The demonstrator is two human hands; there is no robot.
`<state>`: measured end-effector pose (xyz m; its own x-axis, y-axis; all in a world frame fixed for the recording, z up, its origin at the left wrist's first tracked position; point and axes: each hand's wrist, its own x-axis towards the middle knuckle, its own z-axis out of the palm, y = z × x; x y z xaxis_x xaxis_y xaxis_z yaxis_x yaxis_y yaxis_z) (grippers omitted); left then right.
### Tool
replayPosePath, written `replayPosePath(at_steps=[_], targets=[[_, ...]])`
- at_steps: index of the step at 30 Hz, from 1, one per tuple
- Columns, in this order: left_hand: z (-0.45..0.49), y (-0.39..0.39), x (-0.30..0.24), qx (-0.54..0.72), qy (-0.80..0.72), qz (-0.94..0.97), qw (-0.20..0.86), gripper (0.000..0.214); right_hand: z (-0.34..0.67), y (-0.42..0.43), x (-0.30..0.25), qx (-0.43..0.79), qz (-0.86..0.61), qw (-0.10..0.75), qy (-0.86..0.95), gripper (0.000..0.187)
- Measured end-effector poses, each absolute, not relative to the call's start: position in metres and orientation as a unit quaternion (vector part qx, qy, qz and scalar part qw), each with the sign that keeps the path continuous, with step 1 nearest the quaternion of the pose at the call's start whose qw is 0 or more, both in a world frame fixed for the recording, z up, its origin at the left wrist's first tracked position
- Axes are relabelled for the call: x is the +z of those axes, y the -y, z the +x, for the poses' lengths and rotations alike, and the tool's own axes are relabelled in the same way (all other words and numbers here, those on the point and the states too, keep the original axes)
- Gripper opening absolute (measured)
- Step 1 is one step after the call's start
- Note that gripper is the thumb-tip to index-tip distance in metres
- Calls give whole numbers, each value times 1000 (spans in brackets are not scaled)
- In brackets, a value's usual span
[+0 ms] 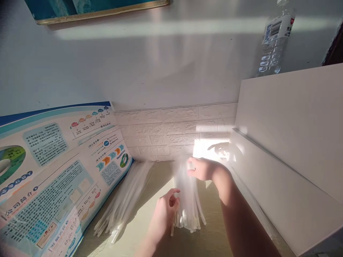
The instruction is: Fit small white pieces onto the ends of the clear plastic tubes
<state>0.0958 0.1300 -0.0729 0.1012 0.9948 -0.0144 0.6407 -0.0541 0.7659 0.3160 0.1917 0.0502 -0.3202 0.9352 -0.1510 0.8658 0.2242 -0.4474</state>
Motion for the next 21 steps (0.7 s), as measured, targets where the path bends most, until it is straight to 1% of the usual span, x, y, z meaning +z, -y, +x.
replayPosePath(at_steps=[3,5,10,11,13,15,17,19,21], targets=[[95,-131,-73,279,-605,673,323,31,314,-192,51,251,-550,64,794,27],[92,-129,-68,286,-596,678,322,33,313,-191,52,253,-549,58,795,28],[65,-114,-44,306,-599,687,276,38,316,-190,53,264,-552,55,789,48],[53,-109,-40,302,-613,687,248,38,317,-190,53,265,-554,58,787,51],[23,-100,-36,295,-655,677,160,36,320,-190,53,269,-559,62,782,54],[-11,-90,-37,252,-721,641,73,35,323,-190,53,274,-565,67,775,55],[-41,-81,-41,210,-753,623,14,38,327,-191,54,275,-570,78,770,56],[-62,-75,-48,204,-749,630,-2,35,331,-192,53,273,-574,93,766,57],[-71,-72,-53,197,-735,649,6,34,335,-193,53,275,-576,107,762,57]])
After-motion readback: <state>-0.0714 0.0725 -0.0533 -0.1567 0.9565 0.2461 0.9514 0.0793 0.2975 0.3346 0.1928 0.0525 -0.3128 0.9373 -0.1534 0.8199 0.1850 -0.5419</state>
